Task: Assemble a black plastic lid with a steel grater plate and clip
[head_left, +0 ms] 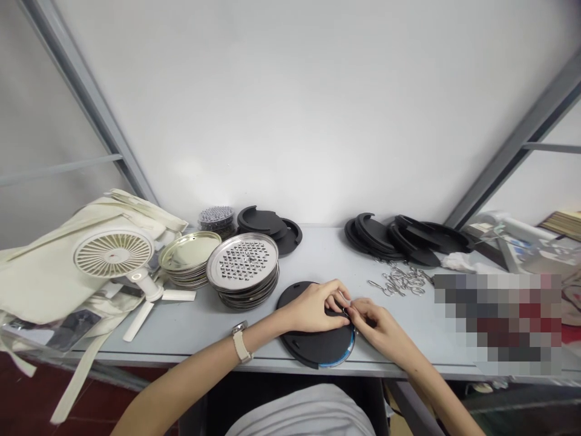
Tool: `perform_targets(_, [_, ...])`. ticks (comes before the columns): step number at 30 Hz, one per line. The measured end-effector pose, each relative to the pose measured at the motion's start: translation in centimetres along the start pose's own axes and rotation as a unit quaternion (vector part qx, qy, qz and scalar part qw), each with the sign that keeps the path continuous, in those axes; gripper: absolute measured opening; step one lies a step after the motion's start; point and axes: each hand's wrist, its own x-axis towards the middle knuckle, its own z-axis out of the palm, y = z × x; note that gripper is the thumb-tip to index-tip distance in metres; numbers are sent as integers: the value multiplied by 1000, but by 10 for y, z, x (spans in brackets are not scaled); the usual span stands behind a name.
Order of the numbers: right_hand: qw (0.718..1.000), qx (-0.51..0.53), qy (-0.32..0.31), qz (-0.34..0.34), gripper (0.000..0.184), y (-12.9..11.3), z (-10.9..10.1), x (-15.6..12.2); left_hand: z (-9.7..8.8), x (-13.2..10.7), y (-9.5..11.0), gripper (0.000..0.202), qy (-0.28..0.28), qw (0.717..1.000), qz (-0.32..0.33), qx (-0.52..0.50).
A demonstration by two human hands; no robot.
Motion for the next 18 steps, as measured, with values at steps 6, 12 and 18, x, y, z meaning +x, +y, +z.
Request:
perform_targets(6, [1000,4,3,-2,41,0,0,0,0,1,0,42,-7,1000,-15,-26])
perform_targets(12, [1000,-6,0,-6,41,0,-1,0,0,1,-1,46,1,999,-21,-38])
perform_targets(18, [1000,-8,5,-8,39,-1,-1,1,0,0,2,43,7,999,-28,-24])
